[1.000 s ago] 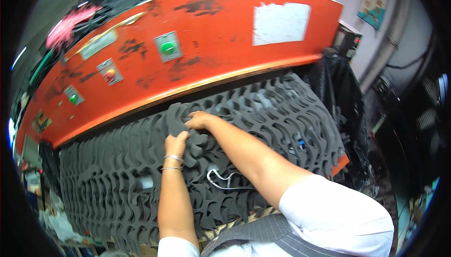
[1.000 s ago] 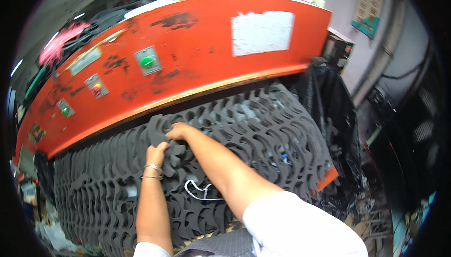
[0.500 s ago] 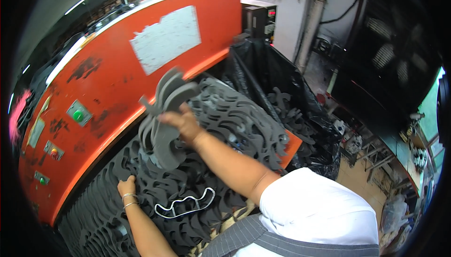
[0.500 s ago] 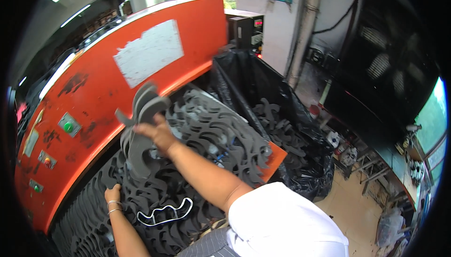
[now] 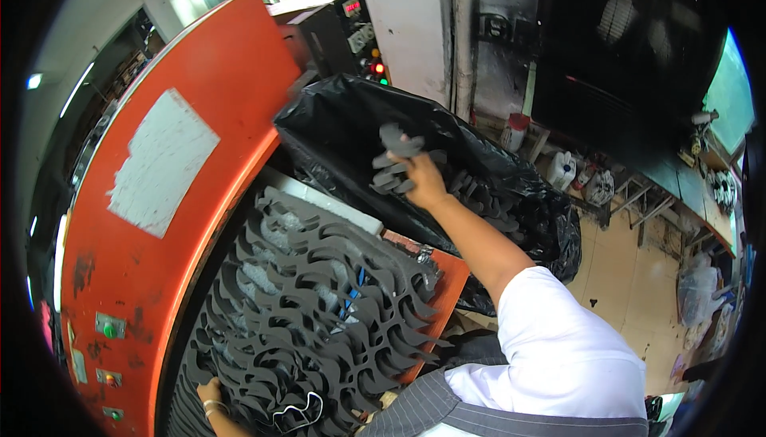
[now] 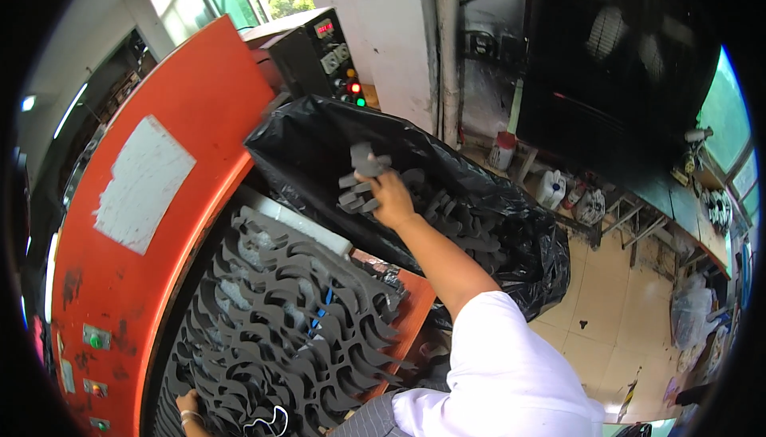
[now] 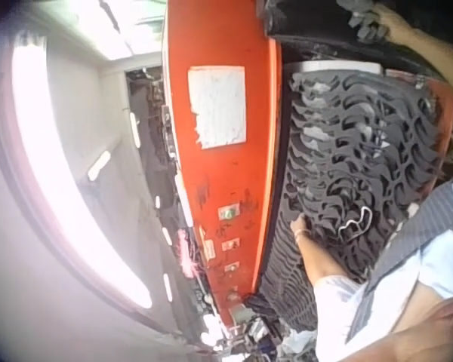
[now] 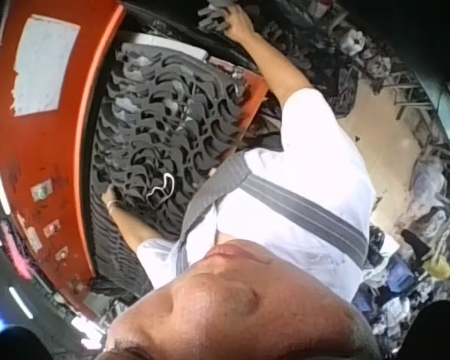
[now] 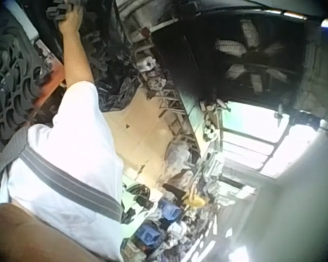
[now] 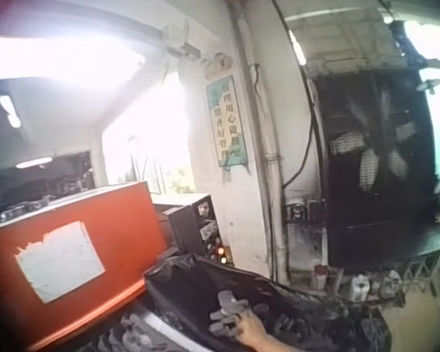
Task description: Cutting shoe components from a sheet of foam using a hydraulic press and metal dies.
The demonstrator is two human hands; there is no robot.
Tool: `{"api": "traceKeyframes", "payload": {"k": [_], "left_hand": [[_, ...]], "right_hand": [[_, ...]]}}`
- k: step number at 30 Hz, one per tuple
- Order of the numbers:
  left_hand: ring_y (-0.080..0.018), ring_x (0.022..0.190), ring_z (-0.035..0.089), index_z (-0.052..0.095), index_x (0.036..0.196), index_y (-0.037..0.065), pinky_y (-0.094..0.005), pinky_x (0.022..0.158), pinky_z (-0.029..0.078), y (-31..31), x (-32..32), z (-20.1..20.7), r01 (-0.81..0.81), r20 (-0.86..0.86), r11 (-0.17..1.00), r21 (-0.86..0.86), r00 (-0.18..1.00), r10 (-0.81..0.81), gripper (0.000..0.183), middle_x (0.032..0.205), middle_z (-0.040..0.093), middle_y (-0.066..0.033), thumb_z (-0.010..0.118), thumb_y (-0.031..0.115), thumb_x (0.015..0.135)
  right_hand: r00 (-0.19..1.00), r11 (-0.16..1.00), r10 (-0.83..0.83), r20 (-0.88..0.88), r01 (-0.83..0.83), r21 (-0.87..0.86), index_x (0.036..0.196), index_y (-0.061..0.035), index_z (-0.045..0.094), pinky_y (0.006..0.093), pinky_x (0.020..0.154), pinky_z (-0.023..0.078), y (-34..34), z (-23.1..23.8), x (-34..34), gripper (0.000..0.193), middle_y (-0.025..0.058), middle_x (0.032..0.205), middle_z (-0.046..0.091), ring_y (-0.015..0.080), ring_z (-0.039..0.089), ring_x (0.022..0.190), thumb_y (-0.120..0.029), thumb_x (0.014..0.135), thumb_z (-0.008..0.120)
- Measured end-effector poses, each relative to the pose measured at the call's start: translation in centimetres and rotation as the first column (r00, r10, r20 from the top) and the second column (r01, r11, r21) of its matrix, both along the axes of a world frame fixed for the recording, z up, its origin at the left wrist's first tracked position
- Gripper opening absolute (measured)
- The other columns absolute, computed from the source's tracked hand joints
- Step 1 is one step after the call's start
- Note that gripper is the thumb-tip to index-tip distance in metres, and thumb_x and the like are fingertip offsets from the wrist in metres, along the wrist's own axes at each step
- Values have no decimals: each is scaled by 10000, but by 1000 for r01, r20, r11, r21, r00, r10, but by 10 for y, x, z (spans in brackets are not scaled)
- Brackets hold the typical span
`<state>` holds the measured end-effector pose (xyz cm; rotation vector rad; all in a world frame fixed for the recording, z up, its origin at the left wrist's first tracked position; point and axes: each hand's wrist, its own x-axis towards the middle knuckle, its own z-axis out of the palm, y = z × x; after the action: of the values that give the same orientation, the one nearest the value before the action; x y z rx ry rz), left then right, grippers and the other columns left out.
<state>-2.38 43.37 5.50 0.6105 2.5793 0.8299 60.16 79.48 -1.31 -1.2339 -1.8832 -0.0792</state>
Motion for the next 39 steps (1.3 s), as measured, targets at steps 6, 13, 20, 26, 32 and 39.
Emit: {"api": "traceKeyframes", "payload": {"k": [6, 13, 20, 26, 32, 39], "left_hand": [[-359, 966, 609, 592, 1093, -74, -406, 844, 483, 15, 93, 63, 80, -481, 986, -147, 865, -142, 535, 1156, 594, -235, 743, 260, 703], [-390, 894, 604, 635, 1033, -27, -444, 797, 473, 11, 208, 169, 254, -675, 849, -464, 519, -524, 425, 957, 640, -221, 713, 178, 668], [-219, 839, 611, 573, 1104, -8, -357, 762, 488, 105, 258, 156, 486, -169, 657, 576, 858, -486, 386, 964, 629, -114, 642, 189, 779], [-175, 949, 605, 553, 1139, 16, -340, 857, 476, 268, 396, 113, 195, 448, 574, 796, 449, -773, 335, 1046, 629, -74, 553, 261, 911], [-239, 1055, 578, 551, 1170, -38, -376, 930, 442, 363, 495, -18, 631, 461, 654, 418, 473, -751, 587, 1158, 596, -140, 698, 395, 802], [-309, 1191, 516, 513, 1283, 16, -363, 1014, 382, 351, 514, -37, 860, 433, -132, -493, 111, -894, 816, 1319, 489, -222, 734, 514, 675]], "right_hand": [[923, -333, 321, -214, -102, -937, 1485, -260, 45, 507, 1013, 370, -30, -125, 7, 935, 208, 1427, 362, 362, 423, 1266, -319, 796, 674], [842, -287, -78, -533, -531, -797, 1493, -236, 34, 414, 787, 507, -53, -143, 33, 1006, 186, 1306, 495, 308, 602, 1004, -394, 775, 720], [498, 205, -759, -419, -428, -880, 1199, -43, 530, 397, 594, 501, 31, -133, 215, 607, 171, 1007, 608, 248, 605, 761, -408, 760, 738], [344, 593, -757, -556, 2, -805, 1455, -131, 200, 435, 813, 487, 50, -28, 272, 866, 192, 1269, 485, 300, 570, 996, -294, 777, 714], [536, 457, -840, -88, 610, -648, 1467, -206, 161, 467, 1030, 335, -25, -81, 363, 1092, 255, 1361, 377, 412, 370, 1260, -374, 610, 816], [222, -341, -862, 456, 410, -846, 1469, -169, 33, 450, 1063, 313, -191, -194, 367, 1262, 221, 1452, 257, 378, 266, 1348, -556, 556, 814]]}}
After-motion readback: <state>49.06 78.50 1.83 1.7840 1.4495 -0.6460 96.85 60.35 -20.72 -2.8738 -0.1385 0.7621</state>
